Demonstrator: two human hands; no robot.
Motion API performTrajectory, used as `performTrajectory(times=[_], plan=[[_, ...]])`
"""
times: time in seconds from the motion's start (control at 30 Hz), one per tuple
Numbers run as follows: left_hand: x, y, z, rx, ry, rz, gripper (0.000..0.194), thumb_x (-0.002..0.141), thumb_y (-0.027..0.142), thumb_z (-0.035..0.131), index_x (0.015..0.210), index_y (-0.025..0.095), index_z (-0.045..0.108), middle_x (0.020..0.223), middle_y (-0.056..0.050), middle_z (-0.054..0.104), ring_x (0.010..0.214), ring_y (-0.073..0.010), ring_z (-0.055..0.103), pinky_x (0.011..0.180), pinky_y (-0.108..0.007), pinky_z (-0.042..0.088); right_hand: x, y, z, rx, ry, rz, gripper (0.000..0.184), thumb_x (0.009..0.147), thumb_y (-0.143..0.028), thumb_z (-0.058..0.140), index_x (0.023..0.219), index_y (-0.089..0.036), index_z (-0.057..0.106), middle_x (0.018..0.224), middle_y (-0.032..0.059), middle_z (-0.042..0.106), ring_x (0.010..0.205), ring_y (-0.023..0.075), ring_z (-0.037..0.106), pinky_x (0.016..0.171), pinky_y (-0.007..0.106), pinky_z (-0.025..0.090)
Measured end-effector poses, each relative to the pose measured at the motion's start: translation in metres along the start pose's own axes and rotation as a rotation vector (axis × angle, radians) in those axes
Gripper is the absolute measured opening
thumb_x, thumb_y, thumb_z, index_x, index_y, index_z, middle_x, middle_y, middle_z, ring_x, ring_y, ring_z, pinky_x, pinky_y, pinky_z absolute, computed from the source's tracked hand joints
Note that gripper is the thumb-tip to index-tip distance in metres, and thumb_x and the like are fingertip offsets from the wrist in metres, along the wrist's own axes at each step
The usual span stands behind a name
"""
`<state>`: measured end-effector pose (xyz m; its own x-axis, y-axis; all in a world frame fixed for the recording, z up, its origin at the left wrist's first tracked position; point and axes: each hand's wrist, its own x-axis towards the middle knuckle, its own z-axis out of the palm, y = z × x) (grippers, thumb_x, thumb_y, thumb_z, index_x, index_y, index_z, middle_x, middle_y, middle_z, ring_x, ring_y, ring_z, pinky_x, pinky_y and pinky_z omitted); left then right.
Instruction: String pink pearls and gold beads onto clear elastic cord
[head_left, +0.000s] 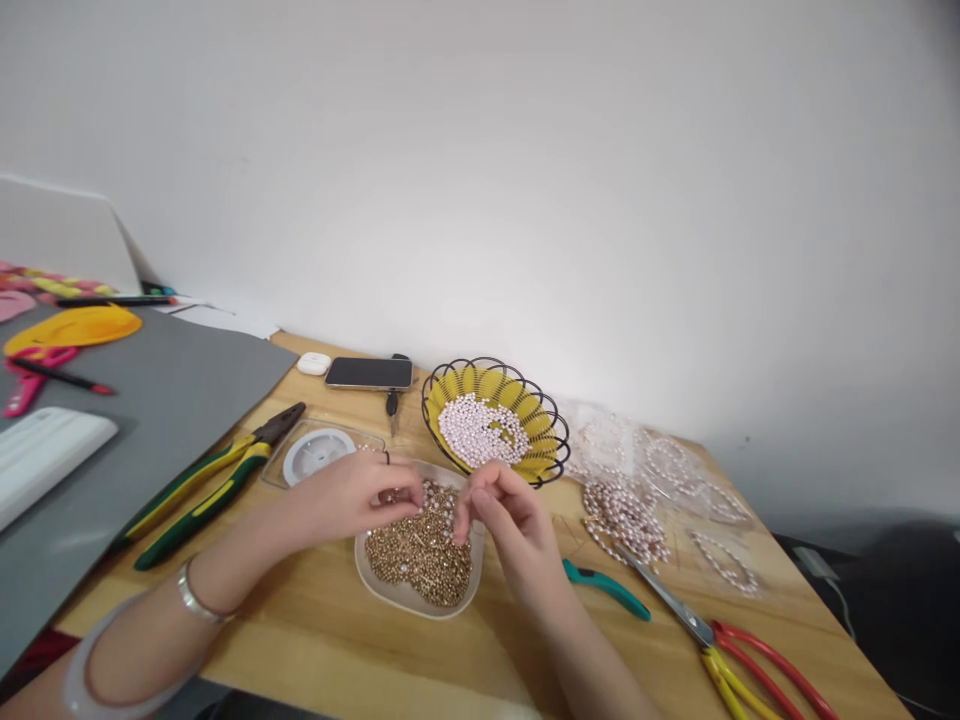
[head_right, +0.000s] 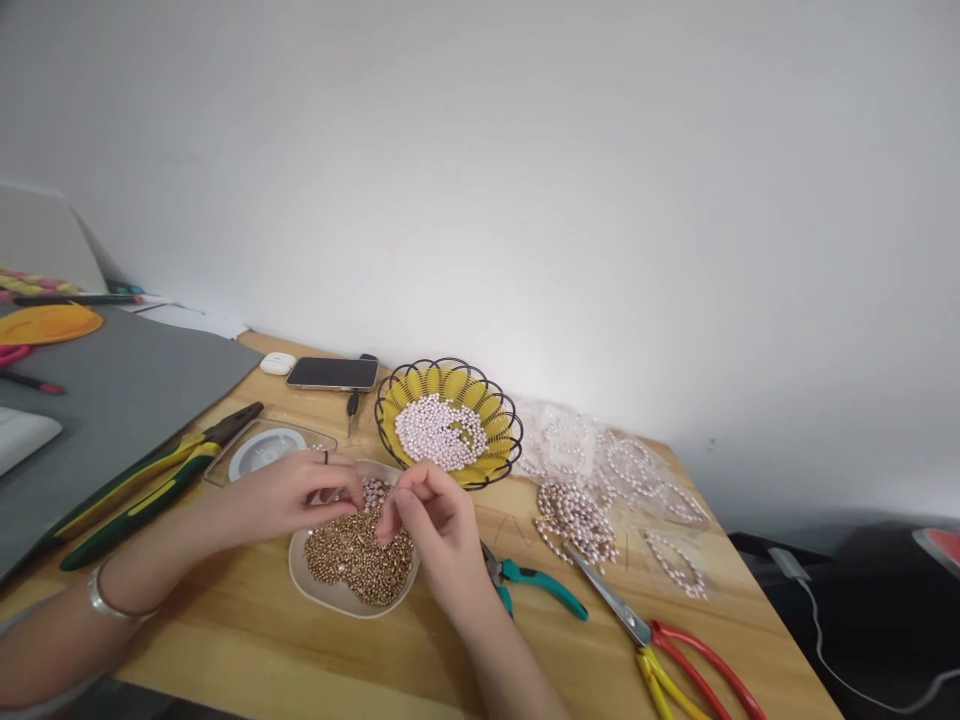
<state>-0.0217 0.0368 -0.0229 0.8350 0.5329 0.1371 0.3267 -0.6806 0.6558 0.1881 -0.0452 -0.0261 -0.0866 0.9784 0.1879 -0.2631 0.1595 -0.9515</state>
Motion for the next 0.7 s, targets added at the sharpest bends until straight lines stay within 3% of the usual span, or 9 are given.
performTrajectory(times=[0.33,0.7], plan=[[-0.001,0.002,0.006,0.134,-0.107,0.193,0.012,0.080,0.012,0.074,0.076,0.021,0.068,0.072,0.001,0.067,0.076,-0.0182,0.060,0.070,-0.029,0.042,-0.001,0.006,0.004,-0.058,-0.037,0.050,0.029,0.096,-0.039,0.057,0.075,-0.020,0.052,0.056,-0.0041,0.054,0.052,0.0119,0.048,0.056,0.025,0.039],[0.002,-0.001,0.014,0.172,-0.108,0.215,0.013,0.090,0.012,0.066,0.090,0.023,0.073,0.082,-0.002,0.067,0.086,-0.0202,0.060,0.079,-0.032,0.045,-0.003,0.004,0.007,-0.061,-0.044,0.080,0.032,0.094,-0.044,0.058,0.073,-0.020,0.051,0.055,-0.0040,0.053,0.051,0.0120,0.045,0.055,0.025,0.036]])
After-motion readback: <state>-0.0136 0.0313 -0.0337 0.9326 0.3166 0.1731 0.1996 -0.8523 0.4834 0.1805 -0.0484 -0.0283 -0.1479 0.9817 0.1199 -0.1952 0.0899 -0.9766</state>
